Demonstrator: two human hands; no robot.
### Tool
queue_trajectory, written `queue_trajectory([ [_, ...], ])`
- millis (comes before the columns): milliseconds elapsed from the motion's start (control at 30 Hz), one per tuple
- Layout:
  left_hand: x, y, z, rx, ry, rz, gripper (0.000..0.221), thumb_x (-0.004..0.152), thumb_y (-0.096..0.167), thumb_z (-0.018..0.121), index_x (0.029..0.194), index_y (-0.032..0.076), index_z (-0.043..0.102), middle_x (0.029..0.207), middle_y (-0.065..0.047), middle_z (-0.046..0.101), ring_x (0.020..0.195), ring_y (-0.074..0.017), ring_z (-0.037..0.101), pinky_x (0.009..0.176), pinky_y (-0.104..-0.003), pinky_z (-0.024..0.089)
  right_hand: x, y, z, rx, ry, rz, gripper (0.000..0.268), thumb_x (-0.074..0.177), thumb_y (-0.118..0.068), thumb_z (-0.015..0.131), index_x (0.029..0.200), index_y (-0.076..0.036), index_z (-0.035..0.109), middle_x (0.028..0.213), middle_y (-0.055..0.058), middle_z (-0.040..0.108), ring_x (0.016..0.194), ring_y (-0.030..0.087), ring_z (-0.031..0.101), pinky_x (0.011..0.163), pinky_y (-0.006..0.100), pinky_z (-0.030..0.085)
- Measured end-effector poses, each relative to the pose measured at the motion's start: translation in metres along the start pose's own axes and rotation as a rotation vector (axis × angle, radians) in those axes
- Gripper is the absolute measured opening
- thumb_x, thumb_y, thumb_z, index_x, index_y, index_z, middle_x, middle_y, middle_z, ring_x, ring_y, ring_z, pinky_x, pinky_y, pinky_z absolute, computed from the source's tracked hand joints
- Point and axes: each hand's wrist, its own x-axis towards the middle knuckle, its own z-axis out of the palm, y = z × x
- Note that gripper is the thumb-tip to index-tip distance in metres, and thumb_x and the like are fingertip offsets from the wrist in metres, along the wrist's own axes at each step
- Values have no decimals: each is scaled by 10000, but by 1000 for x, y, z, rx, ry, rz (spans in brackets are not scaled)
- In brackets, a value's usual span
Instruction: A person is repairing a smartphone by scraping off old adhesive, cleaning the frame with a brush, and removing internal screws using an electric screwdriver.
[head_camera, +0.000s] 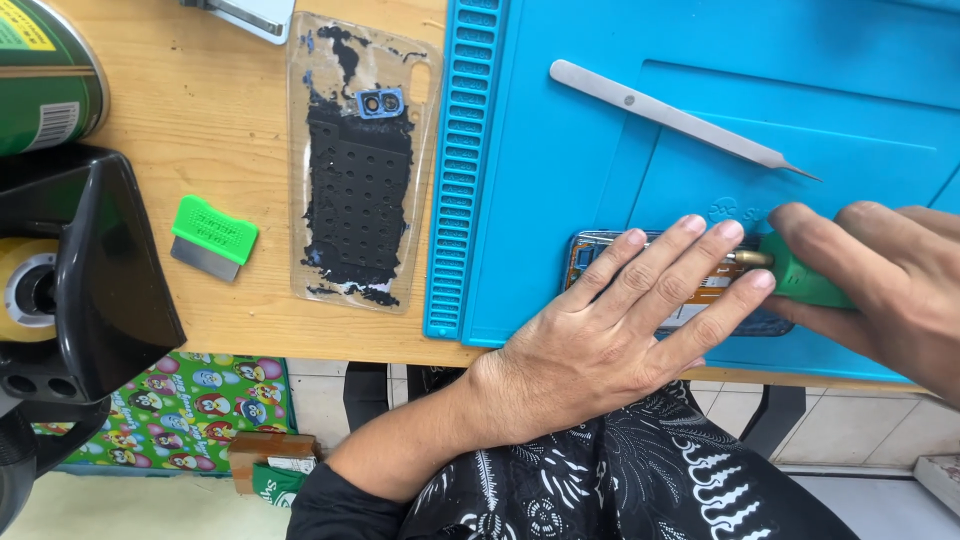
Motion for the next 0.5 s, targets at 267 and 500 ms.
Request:
queue_trajectory([
  [267, 0, 0, -2, -10, 18, -20, 355, 1171, 336, 440, 1509, 233, 470, 1522, -44, 616, 1419, -172, 640, 1203, -329, 440, -1, -6, -3, -25, 43, 5, 510, 986, -619, 685, 1257, -188, 655, 698, -5, 440, 535, 197, 471, 597, 325, 470],
  [500, -23, -24, -16, -249, 121, -80, 357, 1131, 237, 737, 1442, 141, 589, 1445, -96, 616, 1331, -229, 680, 1122, -439, 519, -41, -12, 16, 520, 83, 226, 741, 747, -375, 844, 1333, 26, 632, 1031, 97, 659, 762, 254, 533, 812, 374, 500],
])
